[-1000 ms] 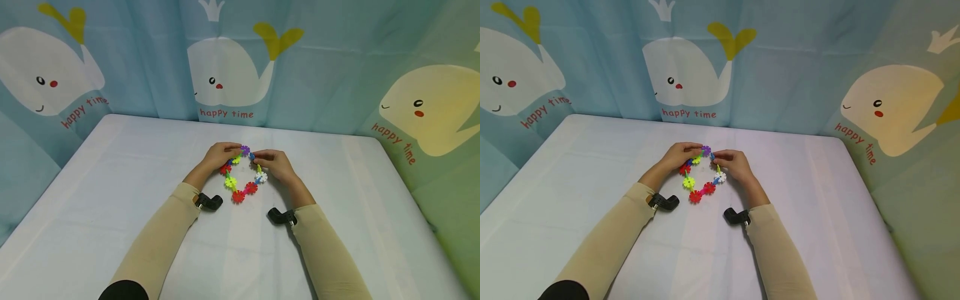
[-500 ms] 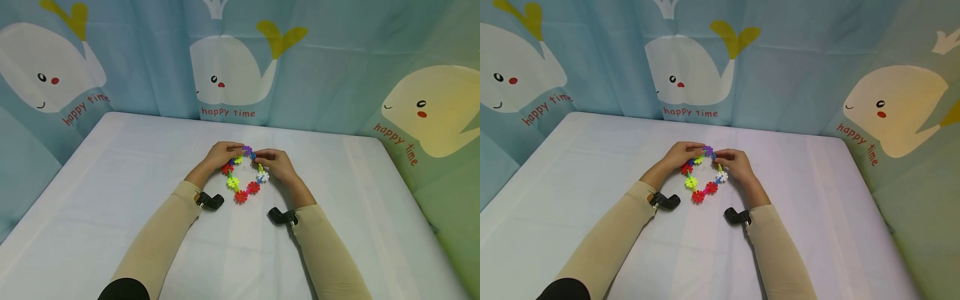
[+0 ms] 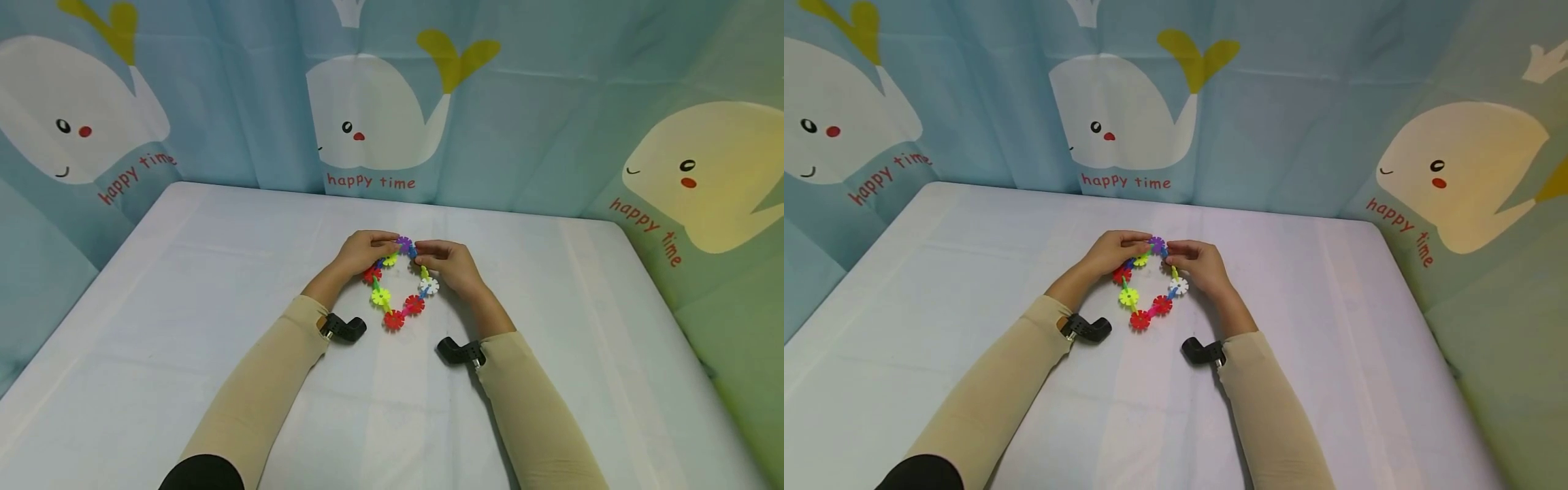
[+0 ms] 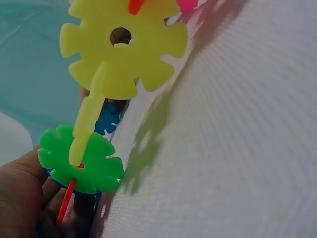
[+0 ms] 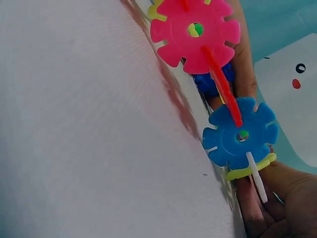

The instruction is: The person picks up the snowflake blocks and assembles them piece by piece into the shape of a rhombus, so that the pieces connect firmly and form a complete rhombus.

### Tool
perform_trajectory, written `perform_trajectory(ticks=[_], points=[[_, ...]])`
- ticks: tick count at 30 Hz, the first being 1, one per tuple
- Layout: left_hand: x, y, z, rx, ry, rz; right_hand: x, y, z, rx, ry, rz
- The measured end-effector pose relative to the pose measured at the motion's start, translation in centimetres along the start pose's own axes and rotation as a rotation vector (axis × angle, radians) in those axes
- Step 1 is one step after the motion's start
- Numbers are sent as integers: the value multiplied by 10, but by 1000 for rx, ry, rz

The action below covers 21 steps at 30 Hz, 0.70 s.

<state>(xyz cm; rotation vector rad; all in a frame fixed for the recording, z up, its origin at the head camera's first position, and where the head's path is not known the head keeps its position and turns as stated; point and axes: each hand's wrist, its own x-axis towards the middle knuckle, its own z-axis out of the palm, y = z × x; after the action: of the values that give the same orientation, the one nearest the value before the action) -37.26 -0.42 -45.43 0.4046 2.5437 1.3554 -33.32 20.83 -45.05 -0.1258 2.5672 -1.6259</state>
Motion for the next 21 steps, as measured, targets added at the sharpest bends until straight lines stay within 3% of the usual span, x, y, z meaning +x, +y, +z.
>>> perform_trajectory(ticks=[16,21], points=[[-2,0,2,-37,-19,8,1,0,0,-43,3,-6],[-3,0,1,-54,-18,19,2,0,0,-9,3,9]])
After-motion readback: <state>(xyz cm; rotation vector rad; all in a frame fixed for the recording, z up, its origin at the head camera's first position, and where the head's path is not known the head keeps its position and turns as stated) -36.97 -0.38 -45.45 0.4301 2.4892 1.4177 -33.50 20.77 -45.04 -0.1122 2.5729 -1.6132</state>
